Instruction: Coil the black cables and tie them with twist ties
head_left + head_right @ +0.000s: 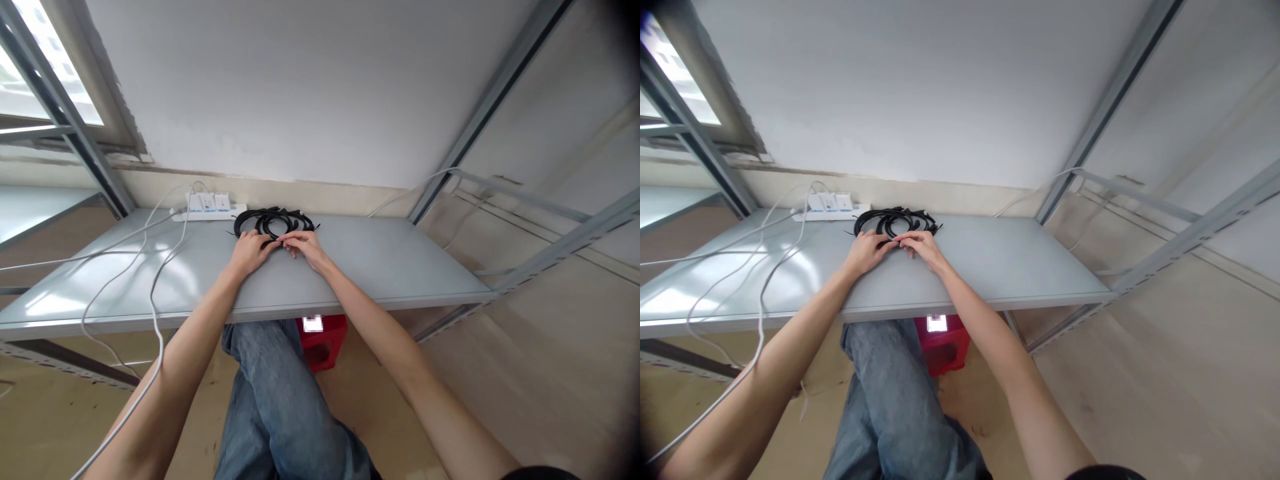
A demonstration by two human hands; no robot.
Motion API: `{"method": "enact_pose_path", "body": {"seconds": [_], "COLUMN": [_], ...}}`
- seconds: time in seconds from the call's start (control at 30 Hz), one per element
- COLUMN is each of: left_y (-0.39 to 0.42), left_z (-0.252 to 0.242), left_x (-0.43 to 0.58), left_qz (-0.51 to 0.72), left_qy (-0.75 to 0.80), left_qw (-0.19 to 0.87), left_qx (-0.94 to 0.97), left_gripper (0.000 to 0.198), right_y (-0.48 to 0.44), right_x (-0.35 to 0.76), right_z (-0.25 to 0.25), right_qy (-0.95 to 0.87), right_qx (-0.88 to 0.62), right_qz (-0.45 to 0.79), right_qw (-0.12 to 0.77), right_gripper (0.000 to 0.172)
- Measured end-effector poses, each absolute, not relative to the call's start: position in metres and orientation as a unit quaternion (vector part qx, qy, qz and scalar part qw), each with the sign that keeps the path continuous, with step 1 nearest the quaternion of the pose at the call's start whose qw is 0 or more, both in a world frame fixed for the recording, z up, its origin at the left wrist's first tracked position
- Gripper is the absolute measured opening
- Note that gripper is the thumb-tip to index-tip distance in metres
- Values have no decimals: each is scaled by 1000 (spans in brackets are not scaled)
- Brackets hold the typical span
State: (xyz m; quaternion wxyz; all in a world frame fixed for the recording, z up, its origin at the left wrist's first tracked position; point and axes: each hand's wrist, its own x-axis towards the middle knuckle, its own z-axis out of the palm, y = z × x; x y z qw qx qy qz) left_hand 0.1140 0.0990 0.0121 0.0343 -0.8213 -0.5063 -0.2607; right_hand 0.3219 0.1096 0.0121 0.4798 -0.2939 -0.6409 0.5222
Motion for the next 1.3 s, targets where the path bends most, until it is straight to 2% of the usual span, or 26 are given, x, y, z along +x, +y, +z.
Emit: {"method": "enact_pose_path", "body": {"seconds": [0.73,1.13,1.23,1.3], "left_y": [99,99,98,98], "left_z": [12,11,12,13], "left_x": [114,115,115,115], "left_qz": [-255,-263,-263,-264], "left_qy": [-512,-509,-509,-509], "left_qw": [48,39,39,38], "left_qx": [-819,-819,-819,-819], "left_gripper": [48,48,48,49], "right_y": [106,107,108,107], "right_x": [322,325,325,325], "right_z": [16,16,16,17], "right_qy": [-623,-595,-614,-649], "right_qx": [-276,-231,-253,-298], "right_qz": [556,618,587,496], "right_qw": [476,459,462,494], "right_gripper": [7,8,7,1]}}
